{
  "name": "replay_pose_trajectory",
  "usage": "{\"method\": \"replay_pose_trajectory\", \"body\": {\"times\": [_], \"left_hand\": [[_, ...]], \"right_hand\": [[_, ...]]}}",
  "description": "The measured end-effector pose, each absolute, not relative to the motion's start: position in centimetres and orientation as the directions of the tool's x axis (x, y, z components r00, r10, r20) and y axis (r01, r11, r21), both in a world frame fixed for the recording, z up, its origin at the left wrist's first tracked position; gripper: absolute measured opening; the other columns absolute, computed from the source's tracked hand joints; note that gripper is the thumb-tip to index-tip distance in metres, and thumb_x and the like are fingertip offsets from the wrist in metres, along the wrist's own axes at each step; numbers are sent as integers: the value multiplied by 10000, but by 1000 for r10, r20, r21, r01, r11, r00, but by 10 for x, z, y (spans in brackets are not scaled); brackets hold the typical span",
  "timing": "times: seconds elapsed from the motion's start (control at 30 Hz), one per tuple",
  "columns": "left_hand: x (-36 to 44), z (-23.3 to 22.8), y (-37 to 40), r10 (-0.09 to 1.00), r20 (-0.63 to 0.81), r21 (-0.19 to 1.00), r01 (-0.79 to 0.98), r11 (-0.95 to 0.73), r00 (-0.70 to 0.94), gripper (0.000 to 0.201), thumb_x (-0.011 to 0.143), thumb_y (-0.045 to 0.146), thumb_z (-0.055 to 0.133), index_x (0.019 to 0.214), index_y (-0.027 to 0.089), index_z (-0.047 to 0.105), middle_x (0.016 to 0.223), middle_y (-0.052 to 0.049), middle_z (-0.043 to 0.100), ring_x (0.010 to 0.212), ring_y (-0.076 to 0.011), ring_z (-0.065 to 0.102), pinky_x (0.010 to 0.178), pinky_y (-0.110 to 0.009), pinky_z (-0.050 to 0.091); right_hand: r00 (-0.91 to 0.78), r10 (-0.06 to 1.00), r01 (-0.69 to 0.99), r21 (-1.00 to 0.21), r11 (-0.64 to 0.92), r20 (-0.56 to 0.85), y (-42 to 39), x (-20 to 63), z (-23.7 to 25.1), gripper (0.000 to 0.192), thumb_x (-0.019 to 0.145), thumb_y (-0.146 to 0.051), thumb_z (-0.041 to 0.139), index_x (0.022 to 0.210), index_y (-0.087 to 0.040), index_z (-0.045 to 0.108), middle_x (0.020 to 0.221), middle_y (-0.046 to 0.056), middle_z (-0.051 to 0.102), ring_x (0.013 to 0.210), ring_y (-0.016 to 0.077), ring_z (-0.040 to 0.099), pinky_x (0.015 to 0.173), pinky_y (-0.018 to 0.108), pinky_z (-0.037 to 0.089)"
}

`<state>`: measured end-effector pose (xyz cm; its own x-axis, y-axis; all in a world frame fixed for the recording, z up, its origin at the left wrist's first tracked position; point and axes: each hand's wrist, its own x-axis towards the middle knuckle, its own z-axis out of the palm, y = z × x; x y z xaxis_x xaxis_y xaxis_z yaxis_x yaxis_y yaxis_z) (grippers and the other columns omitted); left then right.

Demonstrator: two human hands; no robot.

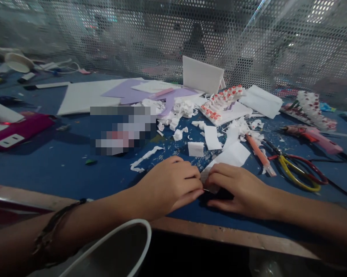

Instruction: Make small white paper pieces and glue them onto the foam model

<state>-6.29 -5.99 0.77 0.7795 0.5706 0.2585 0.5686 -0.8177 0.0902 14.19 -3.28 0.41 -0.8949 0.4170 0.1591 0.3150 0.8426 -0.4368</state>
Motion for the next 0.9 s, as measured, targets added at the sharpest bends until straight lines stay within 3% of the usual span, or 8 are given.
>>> {"method": "replay_pose_trajectory", "body": {"times": [0.07, 0.4, 0.77, 0.9], "left_hand": [[-63, 7, -61, 600, 253, 123, 590, -798, 759, 220, 862, 237, 403, 782, 181, 601, 804, 4, 635, 748, -125, 558, 717, -295, 321], [-62, 7, -60, 754, 195, 336, 680, -652, 627, 238, 819, 317, 466, 653, 203, 594, 677, 43, 608, 660, -101, 516, 728, -283, 297], [-60, 9, -58, 802, 122, 347, 733, -586, 584, 164, 760, 284, 518, 633, 183, 538, 602, 55, 537, 602, -99, 489, 671, -282, 295], [-60, 11, -57, 809, 89, 353, 741, -571, 581, 58, 738, 246, 518, 723, 192, 535, 632, 56, 529, 613, -103, 490, 668, -278, 307]], "right_hand": [[-893, 419, 325, -412, 851, 162, -33, 141, 1, 104, 831, -258, 479, 860, -166, 516, 860, 16, 502, 756, 99, 459, 650, 210, 377], [-853, 493, 368, -469, 803, 175, -32, 138, -4, 177, 860, -249, 417, 789, -145, 541, 808, 38, 494, 725, 106, 457, 630, 216, 387], [-812, 558, 443, -443, 780, 171, -31, 137, -7, 150, 810, -255, 503, 708, -144, 499, 748, 9, 469, 686, 94, 429, 588, 200, 347], [-819, 547, 424, -461, 779, 171, -31, 138, -6, 61, 790, -204, 522, 777, -155, 489, 774, 0, 478, 705, 91, 436, 603, 196, 352]]}}
